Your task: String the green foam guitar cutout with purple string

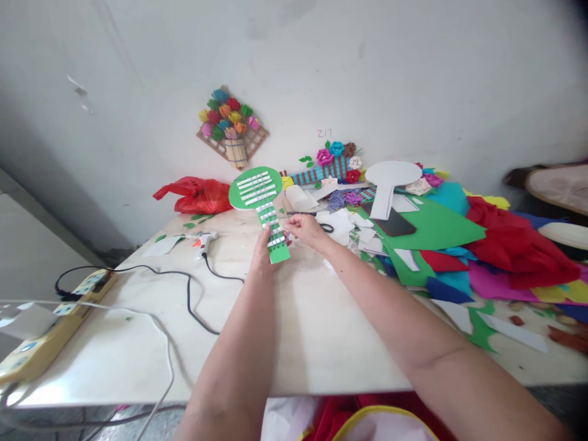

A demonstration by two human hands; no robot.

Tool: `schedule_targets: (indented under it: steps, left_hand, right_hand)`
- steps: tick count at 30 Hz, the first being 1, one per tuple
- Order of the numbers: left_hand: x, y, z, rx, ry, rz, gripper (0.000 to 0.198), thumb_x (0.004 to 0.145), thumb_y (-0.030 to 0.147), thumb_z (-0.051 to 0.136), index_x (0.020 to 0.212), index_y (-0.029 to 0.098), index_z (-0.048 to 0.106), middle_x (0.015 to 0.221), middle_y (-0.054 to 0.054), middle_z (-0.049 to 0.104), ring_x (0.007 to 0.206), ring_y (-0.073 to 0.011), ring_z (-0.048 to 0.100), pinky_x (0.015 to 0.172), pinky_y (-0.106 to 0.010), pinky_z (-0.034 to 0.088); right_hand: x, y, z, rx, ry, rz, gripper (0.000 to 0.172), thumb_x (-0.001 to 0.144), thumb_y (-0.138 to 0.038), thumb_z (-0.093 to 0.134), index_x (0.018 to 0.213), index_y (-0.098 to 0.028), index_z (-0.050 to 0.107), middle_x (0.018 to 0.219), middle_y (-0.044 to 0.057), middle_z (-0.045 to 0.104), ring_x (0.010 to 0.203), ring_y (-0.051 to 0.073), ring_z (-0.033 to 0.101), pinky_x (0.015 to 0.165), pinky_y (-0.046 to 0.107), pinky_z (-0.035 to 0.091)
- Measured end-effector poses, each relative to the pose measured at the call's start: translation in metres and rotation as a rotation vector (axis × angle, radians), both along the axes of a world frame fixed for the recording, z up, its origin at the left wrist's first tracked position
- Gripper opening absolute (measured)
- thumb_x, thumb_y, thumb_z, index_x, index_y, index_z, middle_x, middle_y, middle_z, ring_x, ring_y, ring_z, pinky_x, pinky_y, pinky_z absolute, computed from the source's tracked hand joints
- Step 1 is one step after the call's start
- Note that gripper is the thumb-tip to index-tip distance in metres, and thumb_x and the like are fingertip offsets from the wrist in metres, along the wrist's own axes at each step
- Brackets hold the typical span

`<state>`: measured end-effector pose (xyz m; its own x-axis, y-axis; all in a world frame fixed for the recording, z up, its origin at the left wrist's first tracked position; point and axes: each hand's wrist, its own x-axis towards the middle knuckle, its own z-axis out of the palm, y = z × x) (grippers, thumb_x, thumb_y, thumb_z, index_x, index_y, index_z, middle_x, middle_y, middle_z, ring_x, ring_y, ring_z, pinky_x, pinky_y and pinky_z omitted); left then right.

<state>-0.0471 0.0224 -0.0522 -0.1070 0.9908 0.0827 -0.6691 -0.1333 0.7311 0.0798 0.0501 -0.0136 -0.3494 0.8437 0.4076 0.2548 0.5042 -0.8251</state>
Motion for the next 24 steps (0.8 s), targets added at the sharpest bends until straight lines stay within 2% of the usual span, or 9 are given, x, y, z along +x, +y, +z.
schedule_targets:
  steps: [3,7,13,24]
  left_hand:
    - [-0.002,-0.001,0.0,0.029,0.026,-0.006,0.026,0.077,0.04,0.056,0.083,0.015,0.057,0.067,-0.003,0.065,0.056,-0.0126,0.06,0.067,-0.031,0.051]
    - [-0.003,-0.002,0.001,0.048,0.015,-0.012,0.032,0.079,0.044,0.051,0.081,0.014,0.059,0.073,-0.004,0.066,0.055,-0.0118,0.06,0.064,-0.029,0.05]
    - [-0.006,-0.001,0.001,-0.023,0.002,0.006,0.041,0.082,0.047,0.044,0.075,0.011,0.062,0.065,-0.006,0.064,0.052,-0.0107,0.057,0.049,-0.021,0.045]
    - [-0.003,-0.008,0.01,-0.107,0.04,-0.086,0.038,0.086,0.044,0.038,0.093,0.013,0.059,0.058,-0.005,0.063,0.043,-0.0118,0.055,0.041,-0.02,0.04]
  right_hand:
    - [0.0,0.004,-0.004,0.058,-0.053,-0.072,0.017,0.074,-0.025,0.052,0.062,-0.015,0.056,0.048,-0.005,0.049,0.046,0.008,0.046,0.051,0.02,0.035]
    - [0.002,0.007,-0.01,0.098,-0.134,-0.195,0.018,0.075,-0.026,0.051,0.061,-0.016,0.056,0.047,-0.004,0.05,0.049,0.01,0.047,0.053,0.021,0.033]
    - [0.006,0.013,-0.019,0.134,-0.324,-0.326,0.022,0.075,-0.032,0.053,0.059,-0.017,0.059,0.055,0.0,0.057,0.057,0.012,0.048,0.056,0.022,0.031]
    - [0.01,0.012,-0.018,0.047,-0.429,-0.351,0.027,0.077,-0.038,0.051,0.064,-0.018,0.063,0.061,0.001,0.061,0.059,0.013,0.05,0.056,0.022,0.031]
